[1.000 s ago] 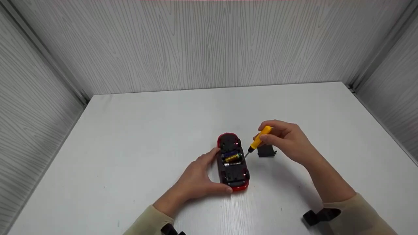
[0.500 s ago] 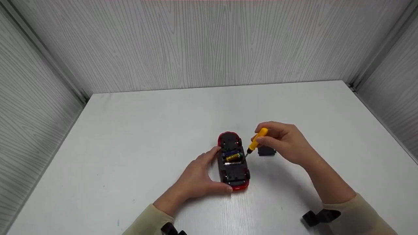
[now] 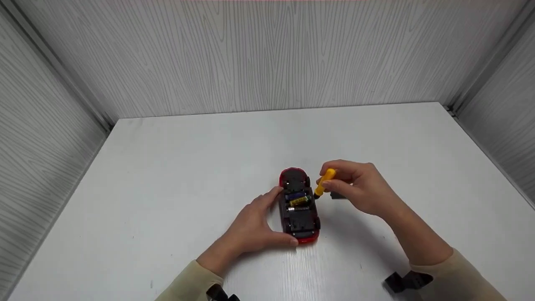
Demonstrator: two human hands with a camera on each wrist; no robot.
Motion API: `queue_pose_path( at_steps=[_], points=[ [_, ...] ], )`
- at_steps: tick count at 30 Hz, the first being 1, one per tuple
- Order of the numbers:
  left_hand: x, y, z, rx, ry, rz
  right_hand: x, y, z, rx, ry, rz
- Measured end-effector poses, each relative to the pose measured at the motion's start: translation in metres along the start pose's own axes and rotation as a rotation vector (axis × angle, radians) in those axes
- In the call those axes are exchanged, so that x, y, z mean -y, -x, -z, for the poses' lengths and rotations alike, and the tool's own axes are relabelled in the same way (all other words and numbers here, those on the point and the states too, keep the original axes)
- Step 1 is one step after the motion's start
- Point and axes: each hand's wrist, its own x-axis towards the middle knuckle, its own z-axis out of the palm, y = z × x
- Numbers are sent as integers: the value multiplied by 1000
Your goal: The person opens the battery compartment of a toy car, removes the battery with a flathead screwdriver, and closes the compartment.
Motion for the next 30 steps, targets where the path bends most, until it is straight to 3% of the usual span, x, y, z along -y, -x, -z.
queue_pose_path(
  at_steps=[9,17,30],
  points=[
    [-2,0,1,7,9,18,3,0,-2,5,38,18],
    [0,0,0,1,16,9,-12,-3,7,36,-87,-50],
    [1,-1,-1,4,18,12,-29,-7,15,49,-235,-54]
  ],
)
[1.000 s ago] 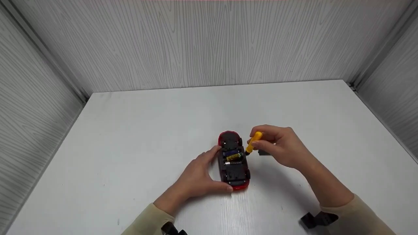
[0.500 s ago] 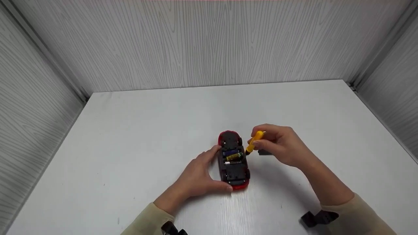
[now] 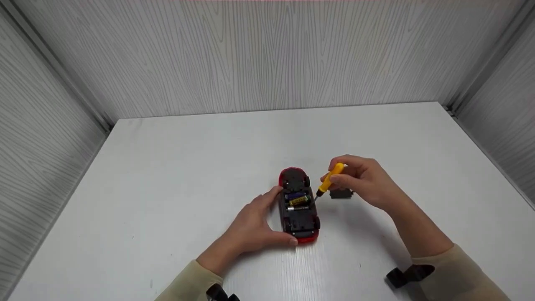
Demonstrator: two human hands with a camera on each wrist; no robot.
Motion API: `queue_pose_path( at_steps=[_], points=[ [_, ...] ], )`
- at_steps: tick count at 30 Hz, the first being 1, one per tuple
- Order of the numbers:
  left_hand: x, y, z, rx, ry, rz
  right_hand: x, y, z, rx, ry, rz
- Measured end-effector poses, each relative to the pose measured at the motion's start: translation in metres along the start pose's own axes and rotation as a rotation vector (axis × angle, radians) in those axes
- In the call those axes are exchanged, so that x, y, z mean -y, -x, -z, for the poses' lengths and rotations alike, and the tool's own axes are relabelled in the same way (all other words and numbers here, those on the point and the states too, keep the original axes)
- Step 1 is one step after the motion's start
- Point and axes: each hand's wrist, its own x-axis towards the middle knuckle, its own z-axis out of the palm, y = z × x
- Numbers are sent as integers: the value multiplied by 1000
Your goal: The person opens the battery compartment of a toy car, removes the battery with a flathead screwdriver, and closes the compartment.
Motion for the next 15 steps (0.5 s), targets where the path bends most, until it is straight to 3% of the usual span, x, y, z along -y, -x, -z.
queue_pose_path(
  at_steps=[15],
  points=[
    [0,1,0,-6,-7,-4,-14,0,9,-35,-46,-33]
  ],
)
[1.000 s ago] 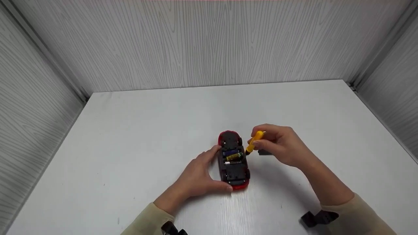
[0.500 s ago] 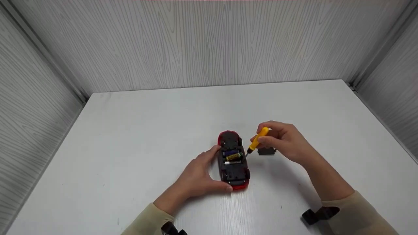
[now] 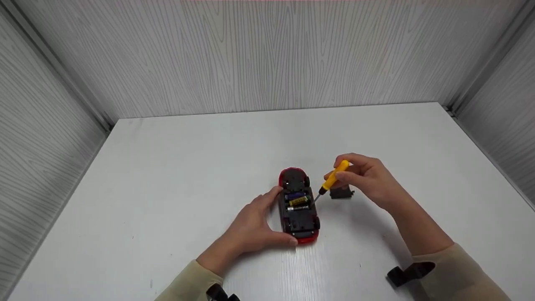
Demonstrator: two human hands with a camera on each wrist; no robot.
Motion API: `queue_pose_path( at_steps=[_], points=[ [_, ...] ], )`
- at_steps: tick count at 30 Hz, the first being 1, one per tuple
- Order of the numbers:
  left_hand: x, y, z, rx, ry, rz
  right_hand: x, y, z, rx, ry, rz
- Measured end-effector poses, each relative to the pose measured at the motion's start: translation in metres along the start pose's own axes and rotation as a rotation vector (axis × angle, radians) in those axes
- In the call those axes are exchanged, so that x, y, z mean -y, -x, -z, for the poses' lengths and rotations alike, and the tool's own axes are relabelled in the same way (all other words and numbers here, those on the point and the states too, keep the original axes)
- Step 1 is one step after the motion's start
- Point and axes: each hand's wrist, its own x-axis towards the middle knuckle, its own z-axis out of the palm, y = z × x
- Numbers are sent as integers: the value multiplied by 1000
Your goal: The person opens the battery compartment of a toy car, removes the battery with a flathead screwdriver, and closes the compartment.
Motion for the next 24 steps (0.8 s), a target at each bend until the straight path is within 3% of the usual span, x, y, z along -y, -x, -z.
queue_pose_path(
  at_steps=[24],
  points=[
    [1,1,1,-2,12,-5,-12,-2,8,-15,-50,-66]
  ],
)
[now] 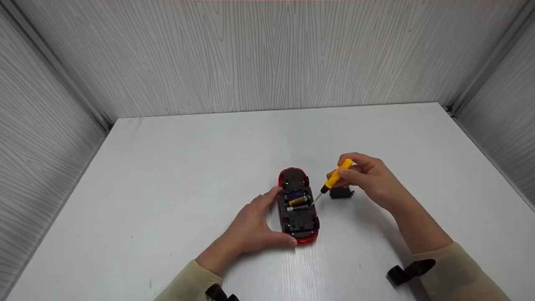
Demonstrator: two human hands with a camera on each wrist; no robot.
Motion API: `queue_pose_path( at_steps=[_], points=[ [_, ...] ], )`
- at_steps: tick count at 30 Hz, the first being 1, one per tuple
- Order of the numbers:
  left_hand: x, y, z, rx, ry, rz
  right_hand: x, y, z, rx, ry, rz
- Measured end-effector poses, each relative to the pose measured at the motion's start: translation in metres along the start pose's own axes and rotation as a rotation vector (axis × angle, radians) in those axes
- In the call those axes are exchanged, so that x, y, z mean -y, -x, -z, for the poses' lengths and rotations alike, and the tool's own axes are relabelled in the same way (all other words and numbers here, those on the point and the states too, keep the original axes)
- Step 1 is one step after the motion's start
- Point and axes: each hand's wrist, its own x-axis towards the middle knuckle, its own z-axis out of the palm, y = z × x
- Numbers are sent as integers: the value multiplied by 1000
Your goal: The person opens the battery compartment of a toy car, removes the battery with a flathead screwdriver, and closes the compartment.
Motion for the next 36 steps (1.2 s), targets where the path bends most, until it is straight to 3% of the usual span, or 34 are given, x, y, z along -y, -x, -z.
queue_pose_path(
  at_steps=[7,15,20,30,36],
  points=[
    [-1,0,0,-4,-1,-2,11,2,-5,-25,15,49],
    [-1,0,1,-1,-6,-2,35,10,-21,-5,191,131],
    [-1,0,1,2,-8,-2,37,11,-23,11,181,161],
    [1,0,-1,2,-13,8,13,4,-5,-25,44,38],
    [-1,0,1,-2,-16,1,6,2,-2,-30,17,-3]
  ],
)
